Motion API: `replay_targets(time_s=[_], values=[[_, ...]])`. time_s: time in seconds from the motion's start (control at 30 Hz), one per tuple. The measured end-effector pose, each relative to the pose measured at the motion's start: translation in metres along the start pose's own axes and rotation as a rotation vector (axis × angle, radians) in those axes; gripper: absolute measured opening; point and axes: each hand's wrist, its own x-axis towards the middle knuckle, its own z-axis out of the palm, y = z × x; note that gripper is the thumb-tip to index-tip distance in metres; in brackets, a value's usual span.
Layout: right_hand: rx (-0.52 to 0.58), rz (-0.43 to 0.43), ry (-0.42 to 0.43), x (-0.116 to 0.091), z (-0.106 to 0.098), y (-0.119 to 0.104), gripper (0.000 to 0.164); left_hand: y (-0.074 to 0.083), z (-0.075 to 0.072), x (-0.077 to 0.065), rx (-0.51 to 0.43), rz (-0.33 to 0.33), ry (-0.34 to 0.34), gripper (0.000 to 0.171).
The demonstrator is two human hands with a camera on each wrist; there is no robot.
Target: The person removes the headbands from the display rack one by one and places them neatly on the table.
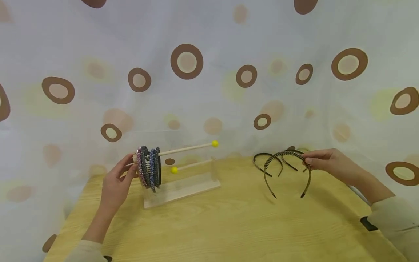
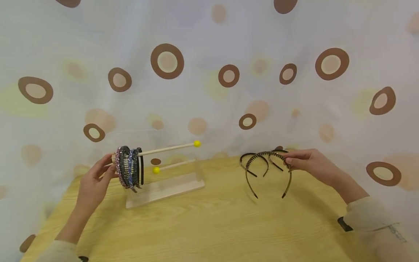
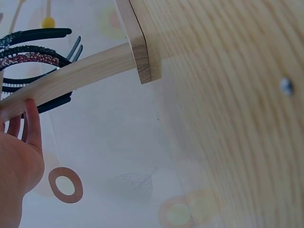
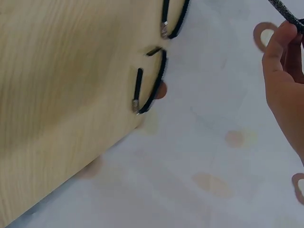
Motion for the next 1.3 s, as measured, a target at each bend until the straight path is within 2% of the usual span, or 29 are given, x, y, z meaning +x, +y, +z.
replay_targets(time_s=[0.13, 0.33, 0.5, 0.6, 0.73, 0.83, 0.93, 1.13, 1.3], values=[[0.066, 0.034, -0.058, -0.008, -0.025, 0.024, 0.04, -0.001, -0.004, 0.001, 0.025, 0.003, 0.017, 0.046], [0.128, 0.132, -0.093, -0.03, -0.053, 0.061, 0.044, 0.0, 0.0, 0.0, 0.026, -0.002, 0.005, 0.047], [0.171, 0.179, -0.036, -0.033, -0.062, 0.086, 0.047, 0.001, 0.001, -0.001, 0.025, 0.015, 0.01, 0.047], [0.126, 0.2, 0.053, -0.031, -0.061, 0.099, 0.051, 0.001, 0.001, 0.0, 0.015, 0.015, 0.014, 0.047], [-0.002, 0.203, 0.144, -0.028, -0.056, 0.115, 0.053, 0.0, 0.001, -0.001, -0.006, 0.01, 0.014, 0.047], [-0.069, 0.208, 0.143, -0.025, -0.053, 0.124, 0.052, -0.001, 0.001, -0.001, -0.01, 0.008, 0.016, 0.047], [-0.089, 0.225, 0.111, -0.02, -0.05, 0.129, 0.053, 0.0, 0.0, -0.001, -0.003, 0.01, 0.016, 0.047], [-0.151, 0.256, 0.095, -0.013, -0.045, 0.13, 0.049, -0.001, 0.0, 0.0, -0.016, 0.014, 0.014, 0.047], [-0.241, 0.24, 0.08, -0.007, -0.041, 0.13, 0.044, -0.002, 0.0, 0.001, -0.024, 0.011, 0.014, 0.046]])
